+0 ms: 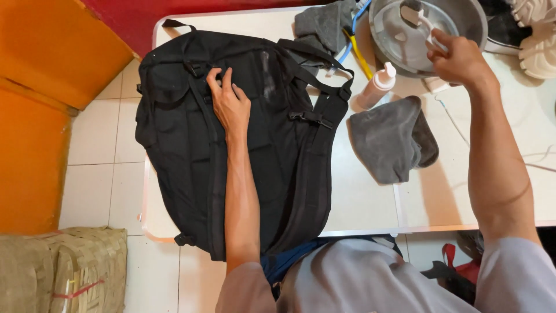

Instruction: Brushing and cleaning the back panel of a black backpack with a brush and cleaning solution.

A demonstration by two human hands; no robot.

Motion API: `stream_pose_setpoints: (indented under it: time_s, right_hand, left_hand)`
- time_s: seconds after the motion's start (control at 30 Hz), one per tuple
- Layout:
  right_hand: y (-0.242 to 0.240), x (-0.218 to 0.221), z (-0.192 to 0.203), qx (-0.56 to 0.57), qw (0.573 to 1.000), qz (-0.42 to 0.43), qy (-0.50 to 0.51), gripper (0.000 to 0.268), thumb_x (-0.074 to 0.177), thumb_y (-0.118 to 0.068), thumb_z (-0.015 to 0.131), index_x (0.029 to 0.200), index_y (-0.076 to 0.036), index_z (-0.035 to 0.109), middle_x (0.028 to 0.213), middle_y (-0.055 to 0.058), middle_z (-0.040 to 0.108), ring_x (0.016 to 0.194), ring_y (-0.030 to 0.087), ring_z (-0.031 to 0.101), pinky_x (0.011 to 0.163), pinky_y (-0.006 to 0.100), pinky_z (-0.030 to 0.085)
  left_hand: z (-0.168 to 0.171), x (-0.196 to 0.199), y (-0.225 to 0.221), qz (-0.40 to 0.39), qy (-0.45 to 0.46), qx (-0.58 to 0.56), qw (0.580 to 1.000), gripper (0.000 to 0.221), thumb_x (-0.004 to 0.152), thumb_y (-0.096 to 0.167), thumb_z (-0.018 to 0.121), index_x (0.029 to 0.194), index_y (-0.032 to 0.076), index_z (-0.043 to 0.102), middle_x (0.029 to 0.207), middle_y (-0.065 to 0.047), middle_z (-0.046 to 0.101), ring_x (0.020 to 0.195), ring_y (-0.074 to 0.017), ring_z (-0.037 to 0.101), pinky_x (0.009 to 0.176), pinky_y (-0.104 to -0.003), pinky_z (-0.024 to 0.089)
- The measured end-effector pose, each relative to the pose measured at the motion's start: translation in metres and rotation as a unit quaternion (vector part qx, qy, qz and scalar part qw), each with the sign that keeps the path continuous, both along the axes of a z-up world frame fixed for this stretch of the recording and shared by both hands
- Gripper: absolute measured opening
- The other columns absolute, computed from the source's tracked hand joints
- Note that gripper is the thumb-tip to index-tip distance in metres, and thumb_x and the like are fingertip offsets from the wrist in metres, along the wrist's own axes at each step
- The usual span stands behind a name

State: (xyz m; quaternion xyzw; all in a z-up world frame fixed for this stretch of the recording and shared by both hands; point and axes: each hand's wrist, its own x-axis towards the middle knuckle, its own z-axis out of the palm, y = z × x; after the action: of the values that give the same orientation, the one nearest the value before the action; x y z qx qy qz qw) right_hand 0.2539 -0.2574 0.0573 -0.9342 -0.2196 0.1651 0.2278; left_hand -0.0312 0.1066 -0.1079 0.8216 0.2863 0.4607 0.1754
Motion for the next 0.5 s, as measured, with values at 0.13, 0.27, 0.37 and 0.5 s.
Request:
stream_pose_setpoints:
  time_s: [0.13,0.27,0.37,0.5]
  right_hand:
    - [0.012,-0.009,0.015,-0.042,0.999,-0.008,0.003,0.062,0.102,-0.013,0.048,0.163,-0.015,0.045,0.128,0.022,0.063,0.092,0.034,0.058,0.063,0.050,0.056]
    - [0.014,-0.012,0.018,-0.092,0.996,-0.002,0.016,0.061,0.104,-0.015,0.045,0.165,-0.017,0.041,0.140,0.028,0.053,0.102,0.043,0.058,0.068,0.054,0.056]
    - [0.011,-0.008,0.016,-0.091,0.996,0.007,-0.004,0.062,0.103,-0.015,0.045,0.165,-0.015,0.042,0.135,0.032,0.055,0.094,0.044,0.059,0.065,0.055,0.056]
    - [-0.012,0.001,0.014,-0.025,0.990,0.061,-0.122,0.072,0.094,0.002,0.046,0.165,-0.004,0.041,0.139,0.035,0.058,0.126,0.052,0.052,0.099,0.052,0.042]
  left_hand:
    - [0.002,0.000,0.000,0.007,0.013,-0.003,1.000,0.031,0.100,-0.004,0.058,0.129,0.004,0.066,0.140,-0.008,0.043,0.108,-0.0326,0.064,0.065,-0.042,0.059]
    - [0.003,-0.001,-0.002,0.006,0.011,-0.012,1.000,0.032,0.100,-0.003,0.058,0.130,0.005,0.067,0.141,-0.007,0.042,0.112,-0.0336,0.066,0.065,-0.042,0.059]
    - [0.007,0.000,0.000,0.012,0.008,-0.015,1.000,0.034,0.098,-0.005,0.058,0.129,0.004,0.067,0.140,-0.007,0.043,0.111,-0.0328,0.066,0.067,-0.042,0.060]
    - [0.006,-0.001,-0.002,0.010,0.005,-0.013,1.000,0.035,0.098,-0.006,0.058,0.130,0.004,0.067,0.138,-0.008,0.045,0.093,-0.0291,0.067,0.063,-0.039,0.055]
